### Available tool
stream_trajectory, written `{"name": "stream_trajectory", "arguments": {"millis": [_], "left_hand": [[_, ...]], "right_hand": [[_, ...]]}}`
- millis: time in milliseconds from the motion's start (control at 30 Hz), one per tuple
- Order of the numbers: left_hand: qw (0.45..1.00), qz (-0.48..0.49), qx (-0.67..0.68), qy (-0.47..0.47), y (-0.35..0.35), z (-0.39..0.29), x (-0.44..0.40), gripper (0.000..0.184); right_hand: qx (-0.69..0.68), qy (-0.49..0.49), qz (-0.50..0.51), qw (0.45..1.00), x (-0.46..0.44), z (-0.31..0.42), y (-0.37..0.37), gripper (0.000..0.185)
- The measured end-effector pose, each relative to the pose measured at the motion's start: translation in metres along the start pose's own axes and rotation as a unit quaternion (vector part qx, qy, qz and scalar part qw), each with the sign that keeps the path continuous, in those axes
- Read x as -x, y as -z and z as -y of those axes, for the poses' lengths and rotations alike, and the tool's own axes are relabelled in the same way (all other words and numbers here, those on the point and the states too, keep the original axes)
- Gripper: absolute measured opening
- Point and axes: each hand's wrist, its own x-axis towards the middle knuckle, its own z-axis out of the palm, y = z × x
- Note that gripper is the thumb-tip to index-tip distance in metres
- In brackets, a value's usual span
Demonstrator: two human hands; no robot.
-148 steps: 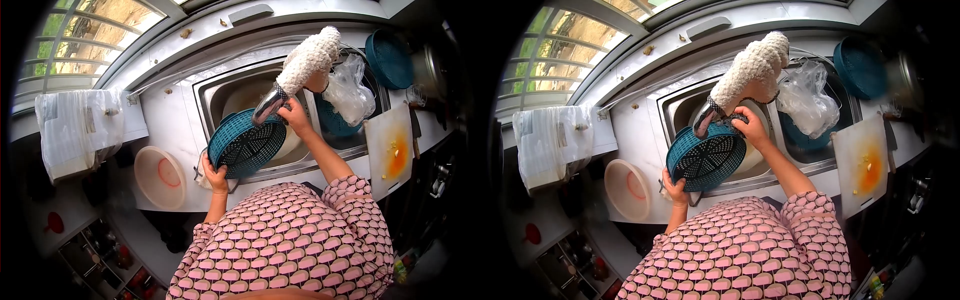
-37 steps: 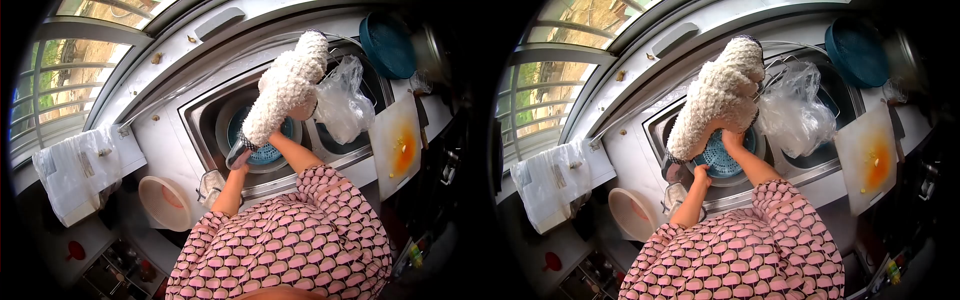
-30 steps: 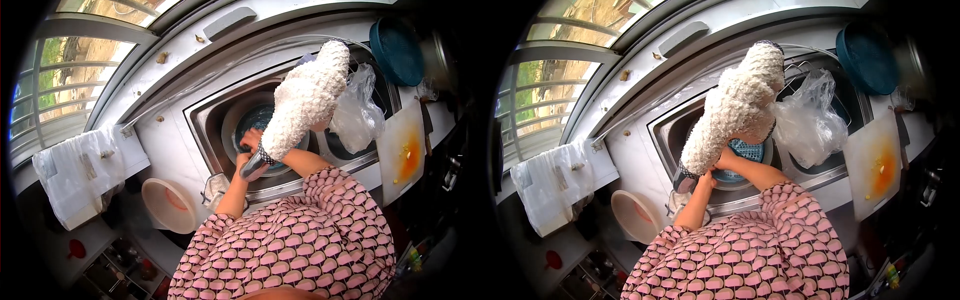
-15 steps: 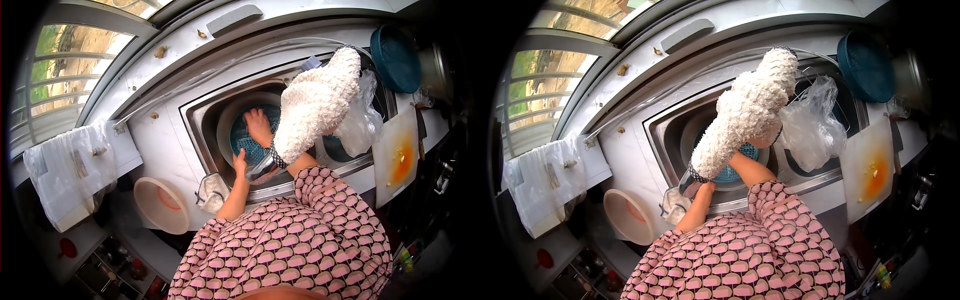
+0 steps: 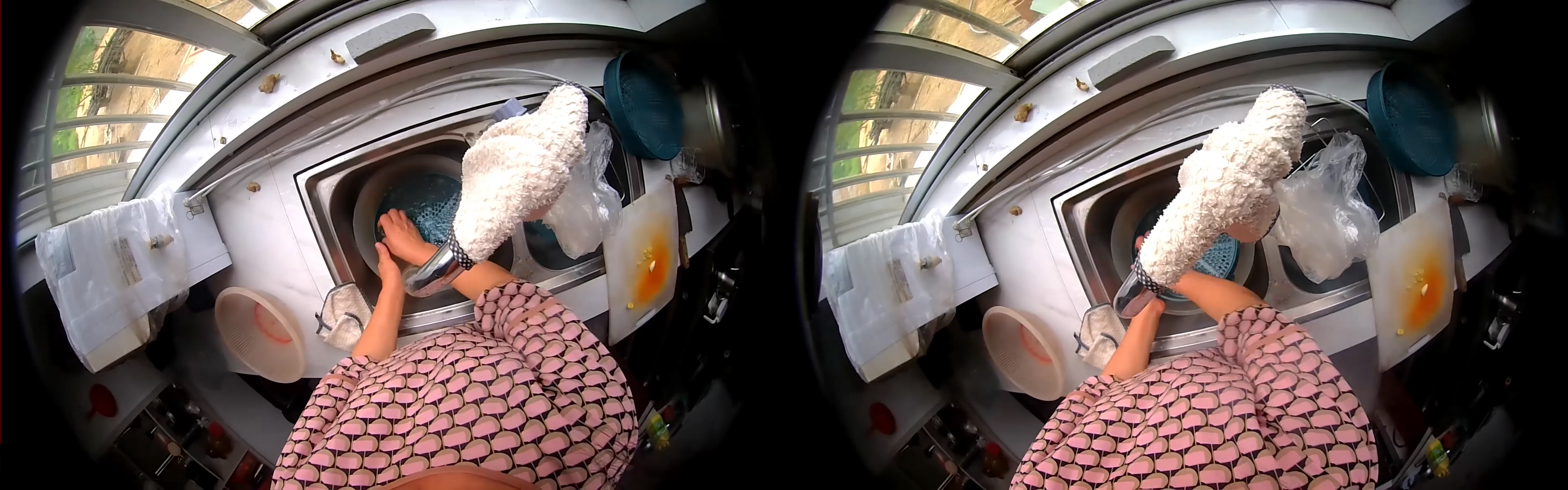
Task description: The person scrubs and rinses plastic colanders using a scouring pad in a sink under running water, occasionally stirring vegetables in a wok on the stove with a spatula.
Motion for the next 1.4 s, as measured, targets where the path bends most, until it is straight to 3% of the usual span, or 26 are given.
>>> {"name": "stream_trajectory", "arguments": {"millis": [33,67,100,167,200,233,300,367,433,500,533,567,633,733,800,867,933,967,1033,1100,1167,1200,1233,1300,1333,1400], "left_hand": [[1.000,0.003,0.001,0.010,0.020,0.012,-0.018,0.063],[0.999,-0.037,-0.029,0.025,0.012,0.003,-0.003,0.061],[0.998,-0.039,-0.029,0.026,0.021,0.004,-0.007,0.061],[0.994,0.033,0.082,0.063,0.035,0.012,-0.016,0.056],[0.988,0.058,0.120,0.078,0.036,0.014,-0.018,0.055],[0.992,0.032,0.108,0.054,0.037,0.012,-0.014,0.054],[0.996,-0.010,0.086,0.007,0.022,0.008,-0.010,0.052],[0.995,-0.055,0.071,-0.044,0.005,0.007,-0.009,0.051],[0.993,-0.080,0.049,-0.067,0.003,0.011,-0.015,0.049],[0.993,-0.084,0.024,-0.081,0.011,0.021,-0.028,0.048],[0.992,-0.089,0.015,-0.087,0.017,0.024,-0.031,0.048],[0.991,-0.094,0.005,-0.093,0.010,0.017,-0.024,0.048],[0.999,-0.003,0.034,-0.021,-0.002,-0.002,0.005,0.053],[0.996,-0.059,-0.019,0.065,-0.011,-0.029,0.022,0.055],[0.995,-0.065,-0.061,0.054,-0.011,-0.030,0.019,0.053],[0.988,-0.089,-0.089,-0.088,-0.031,-0.039,0.039,0.052],[0.993,-0.068,-0.048,-0.078,-0.050,-0.058,0.059,0.053],[0.984,-0.092,-0.078,-0.131,-0.051,-0.058,0.057,0.053],[0.964,-0.119,-0.132,-0.199,-0.055,-0.055,0.052,0.052],[0.959,-0.125,-0.147,-0.209,-0.058,-0.059,0.047,0.051],[0.952,-0.131,-0.168,-0.218,-0.058,-0.053,0.048,0.049],[0.945,-0.123,-0.186,-0.241,-0.056,-0.048,0.046,0.050],[0.935,-0.117,-0.206,-0.264,-0.051,-0.046,0.044,0.050],[0.898,-0.111,-0.274,-0.325,-0.045,-0.051,0.047,0.051],[0.895,-0.113,-0.282,-0.326,-0.047,-0.058,0.057,0.051],[0.833,-0.114,-0.371,-0.395,-0.063,-0.071,0.080,0.051]], "right_hand": [[-0.338,0.018,-0.036,0.940,-0.009,-0.008,0.016,0.023],[-0.738,-0.056,-0.043,0.671,-0.012,0.004,-0.007,0.020],[-0.961,-0.116,-0.038,0.247,-0.017,0.025,-0.037,0.017],[-0.981,-0.134,-0.018,-0.141,-0.025,0.063,-0.058,0.015],[-0.986,-0.153,0.002,-0.061,-0.024,0.086,-0.057,0.017],[-0.993,-0.107,-0.040,-0.039,-0.015,0.104,-0.052,0.019],[-0.982,-0.172,-0.029,-0.074,0.014,0.125,-0.040,0.015],[-0.990,-0.106,0.025,-0.086,0.047,0.120,-0.087,0.015],[-0.979,0.091,0.067,-0.170,0.068,0.099,-0.107,0.018],[-0.912,0.218,0.031,-0.347,0.062,0.076,-0.130,0.020],[-0.878,0.209,-0.004,-0.430,0.054,0.064,-0.131,0.020],[-0.878,0.206,-0.009,-0.433,0.043,0.051,-0.125,0.020],[-0.852,0.038,0.023,-0.521,0.018,0.025,-0.099,0.024],[-0.877,-0.044,0.064,-0.475,-0.013,0.025,-0.071,0.029],[-0.924,-0.080,0.133,-0.350,-0.028,0.041,-0.063,0.021],[-0.960,-0.141,0.152,-0.189,-0.027,0.069,-0.061,0.014],[-0.990,-0.118,0.002,-0.081,-0.001,0.100,-0.078,0.015],[-0.991,-0.128,0.024,-0.017,0.013,0.105,-0.059,0.016],[-0.997,0.028,0.060,-0.035,0.050,0.100,-0.029,0.024],[-0.968,0.215,0.051,-0.120,0.074,0.087,-0.007,0.033],[-0.897,0.287,0.040,-0.335,0.075,0.067,-0.055,0.037],[-0.849,0.267,0.044,-0.454,0.069,0.060,-0.079,0.037],[-0.849,0.264,0.043,-0.455,0.061,0.058,-0.095,0.037],[-0.683,0.392,0.104,-0.608,0.049,0.052,-0.114,0.039],[-0.677,0.392,0.101,-0.614,0.052,0.046,-0.104,0.039],[-0.839,0.202,-0.012,-0.505,0.070,0.046,-0.071,0.031]]}}
